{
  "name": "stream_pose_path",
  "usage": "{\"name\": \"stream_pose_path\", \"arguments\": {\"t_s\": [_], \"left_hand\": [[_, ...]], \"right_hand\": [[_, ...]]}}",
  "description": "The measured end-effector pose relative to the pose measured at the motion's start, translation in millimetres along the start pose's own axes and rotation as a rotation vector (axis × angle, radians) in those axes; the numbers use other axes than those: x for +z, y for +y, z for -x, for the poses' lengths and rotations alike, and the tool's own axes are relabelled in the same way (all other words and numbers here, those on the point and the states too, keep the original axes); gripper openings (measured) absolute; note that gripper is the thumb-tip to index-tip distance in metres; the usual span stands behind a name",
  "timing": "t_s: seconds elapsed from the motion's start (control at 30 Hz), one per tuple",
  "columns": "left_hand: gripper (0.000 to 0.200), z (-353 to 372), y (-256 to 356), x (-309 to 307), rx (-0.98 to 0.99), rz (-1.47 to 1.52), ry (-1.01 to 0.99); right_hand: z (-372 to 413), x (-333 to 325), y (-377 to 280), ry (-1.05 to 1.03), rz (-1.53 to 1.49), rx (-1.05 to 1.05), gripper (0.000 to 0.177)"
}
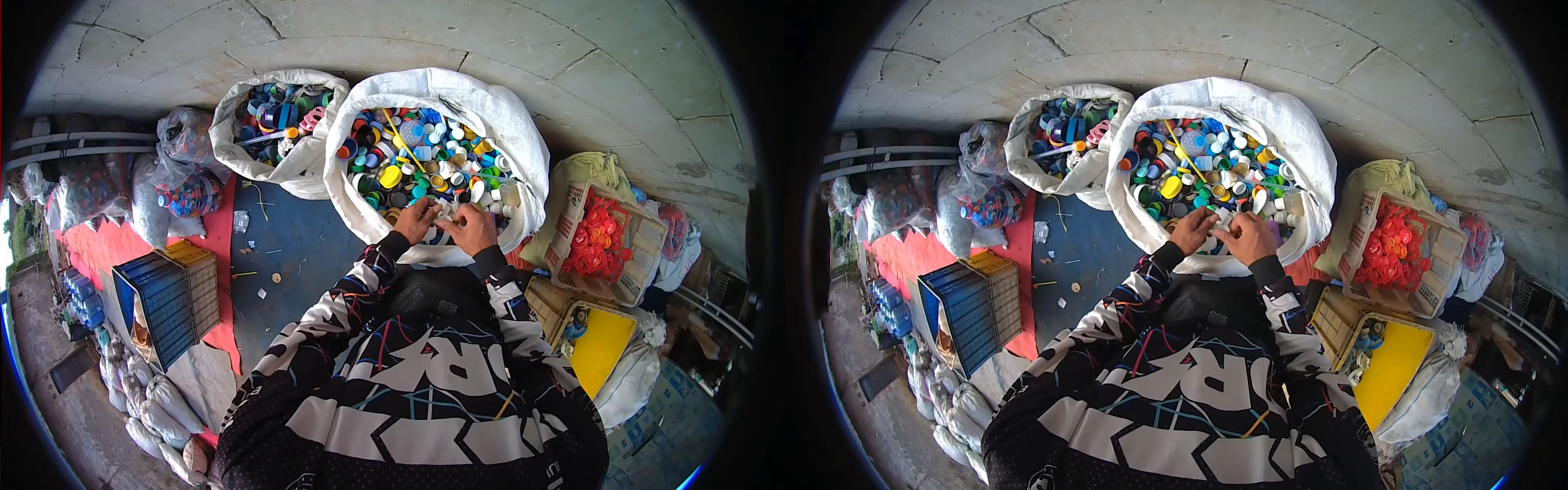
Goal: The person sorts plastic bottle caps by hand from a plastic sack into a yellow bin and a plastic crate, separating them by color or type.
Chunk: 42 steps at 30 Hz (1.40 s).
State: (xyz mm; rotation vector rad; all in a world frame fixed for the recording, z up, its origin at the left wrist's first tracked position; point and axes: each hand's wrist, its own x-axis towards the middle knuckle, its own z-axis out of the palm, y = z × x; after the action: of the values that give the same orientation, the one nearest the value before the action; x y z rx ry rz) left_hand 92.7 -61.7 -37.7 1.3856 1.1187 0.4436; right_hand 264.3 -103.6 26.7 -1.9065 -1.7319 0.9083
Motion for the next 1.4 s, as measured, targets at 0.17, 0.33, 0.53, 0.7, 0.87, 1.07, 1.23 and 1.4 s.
{"name": "stream_pose_path", "arguments": {"t_s": [0.17,0.33,0.53,0.7,0.87,1.07,1.23,1.4], "left_hand": [[0.030,-2,-7,-14,0.016,-0.068,0.075],[0.025,-1,-14,-26,-0.087,0.158,-0.005],[0.028,0,-10,-30,-0.154,0.292,-0.066],[0.033,-3,-12,-29,-0.145,0.319,-0.034],[0.036,0,-8,-34,-0.175,0.185,-0.053],[0.030,2,5,-27,-0.261,0.210,-0.163],[0.029,0,2,-24,-0.277,0.263,-0.168],[0.029,0,-1,-23,-0.236,0.199,-0.158]], "right_hand": [[-1,21,44,0.268,-0.150,0.126,0.016],[8,19,65,-0.029,0.100,0.033,0.024],[11,13,15,-0.290,0.445,0.150,0.028],[10,32,17,-0.249,0.492,0.208,0.023],[7,28,32,-0.042,0.122,0.032,0.026],[-6,13,2,0.241,-0.242,-0.142,0.019],[-9,21,4,0.165,-0.211,-0.239,0.024],[-6,16,-4,0.033,-0.260,-0.137,0.041]]}}
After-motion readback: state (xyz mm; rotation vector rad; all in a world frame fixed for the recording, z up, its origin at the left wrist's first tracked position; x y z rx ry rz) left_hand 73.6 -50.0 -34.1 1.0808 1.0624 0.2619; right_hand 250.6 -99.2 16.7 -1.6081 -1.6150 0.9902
